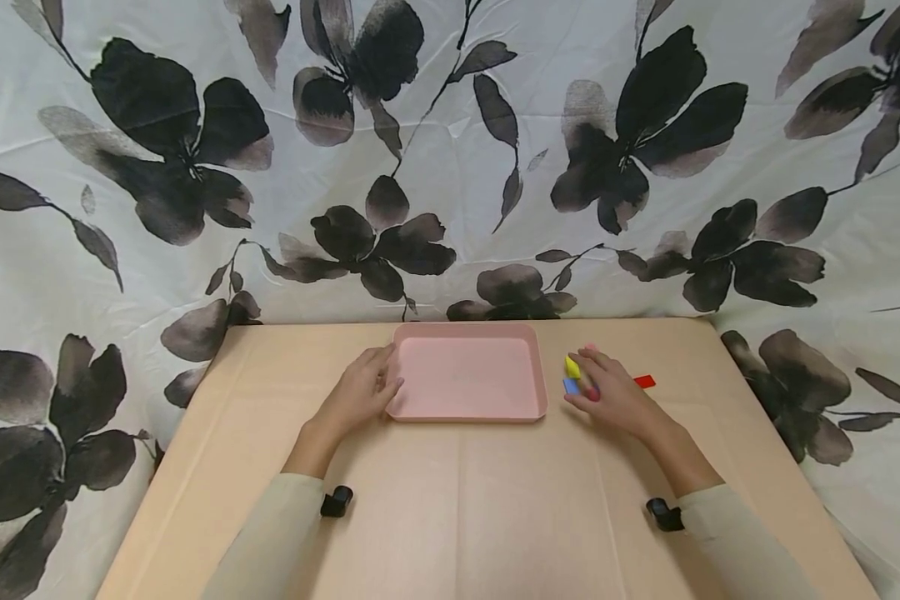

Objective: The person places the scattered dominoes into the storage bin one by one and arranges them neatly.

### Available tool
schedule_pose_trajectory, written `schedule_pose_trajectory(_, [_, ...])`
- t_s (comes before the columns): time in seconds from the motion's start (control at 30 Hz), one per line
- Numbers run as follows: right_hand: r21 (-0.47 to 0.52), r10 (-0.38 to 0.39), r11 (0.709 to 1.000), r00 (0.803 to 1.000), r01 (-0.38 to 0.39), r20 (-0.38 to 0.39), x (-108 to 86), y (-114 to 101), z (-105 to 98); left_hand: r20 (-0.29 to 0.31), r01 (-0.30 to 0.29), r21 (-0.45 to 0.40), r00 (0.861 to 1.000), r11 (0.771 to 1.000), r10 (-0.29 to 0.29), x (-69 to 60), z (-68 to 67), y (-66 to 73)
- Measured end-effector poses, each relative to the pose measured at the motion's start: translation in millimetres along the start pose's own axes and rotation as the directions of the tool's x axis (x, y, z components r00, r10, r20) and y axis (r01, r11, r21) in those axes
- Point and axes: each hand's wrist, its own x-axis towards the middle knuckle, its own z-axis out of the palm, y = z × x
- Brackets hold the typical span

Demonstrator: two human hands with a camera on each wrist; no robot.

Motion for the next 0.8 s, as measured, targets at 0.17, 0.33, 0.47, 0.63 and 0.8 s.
schedule_pose_trajectory(0.17, [0.014,0.000,1.000,1.000,0.000,0.007,0.0,3.1,1.4,-0.016,0.056,-0.073,0.998,0.996,-0.058,2.7,4.5,-2.4])
schedule_pose_trajectory(0.33, [0.036,0.034,0.999,0.999,-0.035,0.039,-0.4,5.9,2.1,-0.020,0.119,-0.133,0.992,0.984,-0.123,4.1,8.8,-5.5])
schedule_pose_trajectory(0.47, [0.045,0.036,0.998,0.998,-0.038,0.047,1.9,8.6,1.7,-0.033,0.150,-0.185,0.987,0.971,-0.159,7.0,9.9,-6.1])
schedule_pose_trajectory(0.63, [0.045,0.036,0.998,0.997,-0.040,0.069,6.4,11.6,1.6,-0.033,0.183,-0.214,0.980,0.960,-0.195,10.5,10.2,-5.9])
schedule_pose_trajectory(0.8, [0.032,0.041,0.998,0.993,-0.045,0.107,10.6,12.0,3.0,-0.019,0.221,-0.233,0.973,0.947,-0.231,11.7,10.3,-7.6])
